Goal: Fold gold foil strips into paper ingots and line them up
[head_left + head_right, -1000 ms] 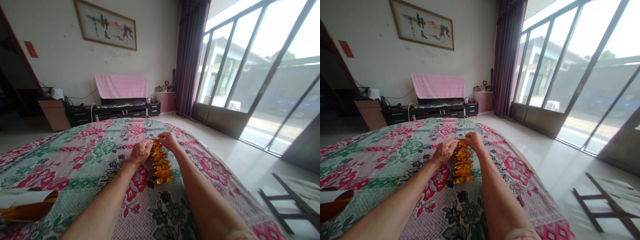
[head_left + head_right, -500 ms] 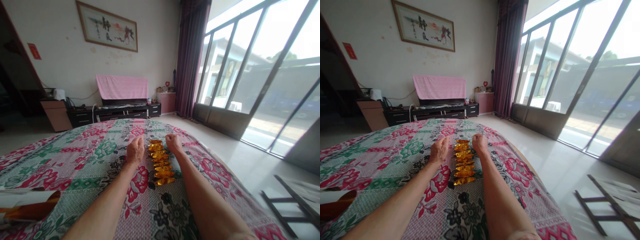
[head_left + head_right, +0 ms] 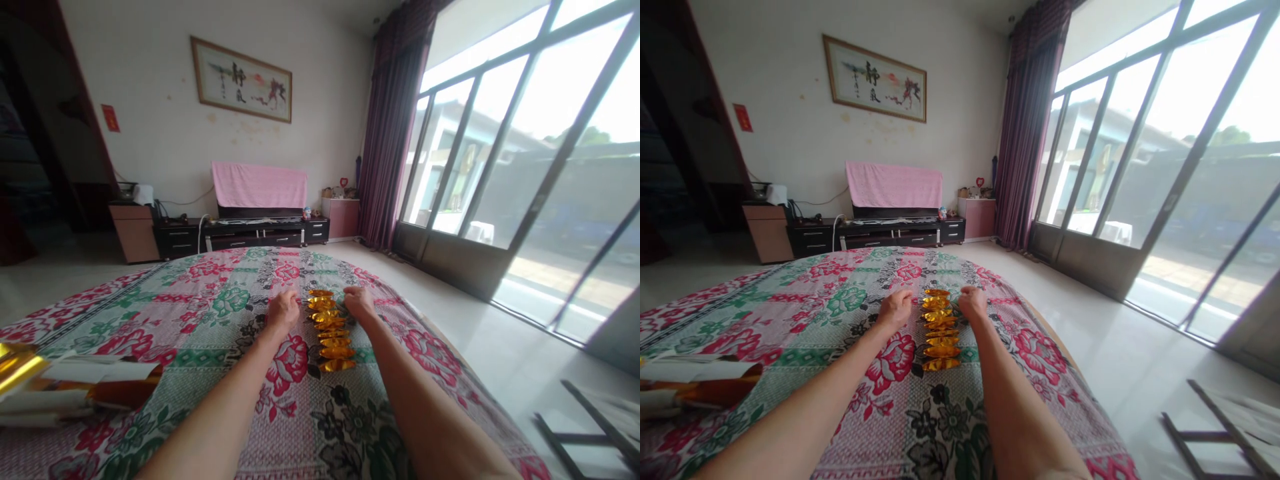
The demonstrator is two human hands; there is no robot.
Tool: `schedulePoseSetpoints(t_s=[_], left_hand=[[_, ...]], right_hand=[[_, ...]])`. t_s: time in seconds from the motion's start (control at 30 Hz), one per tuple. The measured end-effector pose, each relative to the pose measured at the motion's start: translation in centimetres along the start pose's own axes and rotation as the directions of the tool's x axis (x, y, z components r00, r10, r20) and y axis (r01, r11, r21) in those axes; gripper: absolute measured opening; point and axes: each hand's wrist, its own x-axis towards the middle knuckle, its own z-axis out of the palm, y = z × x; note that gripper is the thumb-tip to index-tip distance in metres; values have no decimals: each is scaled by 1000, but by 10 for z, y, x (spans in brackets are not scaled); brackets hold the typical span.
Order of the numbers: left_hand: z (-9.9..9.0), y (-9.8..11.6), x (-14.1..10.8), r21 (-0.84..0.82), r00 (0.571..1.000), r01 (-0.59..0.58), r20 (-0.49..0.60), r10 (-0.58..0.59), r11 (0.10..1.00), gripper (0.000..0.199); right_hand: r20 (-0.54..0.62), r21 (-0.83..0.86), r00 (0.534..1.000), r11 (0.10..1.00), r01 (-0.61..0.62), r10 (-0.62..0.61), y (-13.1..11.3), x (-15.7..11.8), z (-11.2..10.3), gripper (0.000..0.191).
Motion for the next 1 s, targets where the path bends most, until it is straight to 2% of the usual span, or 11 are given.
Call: schedulePoseSetpoints(t_s=[0.13, 0.23, 0.37, 0.43, 0.53, 0.67, 0.77, 0.83, 0.9, 1.0], left_hand=[[-16, -1, -14, 30, 998, -36, 46, 35, 999, 36], [-34, -3, -32, 68, 995, -56, 89, 50, 996, 33], [-58, -5, -64, 124, 986, -63, 163, 42, 990, 25], [-71, -7, -81, 141, 983, -58, 182, 31, 988, 24], [-89, -9, -105, 163, 982, -23, 191, -8, 986, 25], [-122, -17, -127, 181, 985, 39, 161, -69, 983, 27], [-151, -31, -134, 177, 993, 83, 72, -97, 981, 33], [-167, -44, -135, 104, 984, 136, -128, -122, 985, 35], [-179, -58, -134, 4, 940, 193, -289, -183, 981, 35], [-185, -77, -134, -149, 864, 234, -422, -275, 961, 35]], right_hand=[[-27, 13, 1000, 1000, 3, -3, -9, -13, -16, 35], [-88, 35, 995, 998, 49, -46, -29, -32, -27, 36], [-200, 144, 955, 957, 251, -220, -72, -68, -30, 32], [-206, 164, 936, 932, 322, -287, -94, -90, -25, 30], [-153, 163, 906, 895, 416, -394, -120, -125, -10, 29], [62, 162, 909, 903, 397, -411, -136, -172, 19, 28], [149, 195, 901, 906, 376, -407, -145, -197, 40, 27], [161, 227, 883, 888, 401, -440, -154, -207, 53, 28], [156, 256, 877, 876, 409, -455, -165, -213, 64, 29], [164, 299, 845, 842, 449, -509, -182, -216, 78, 37]])
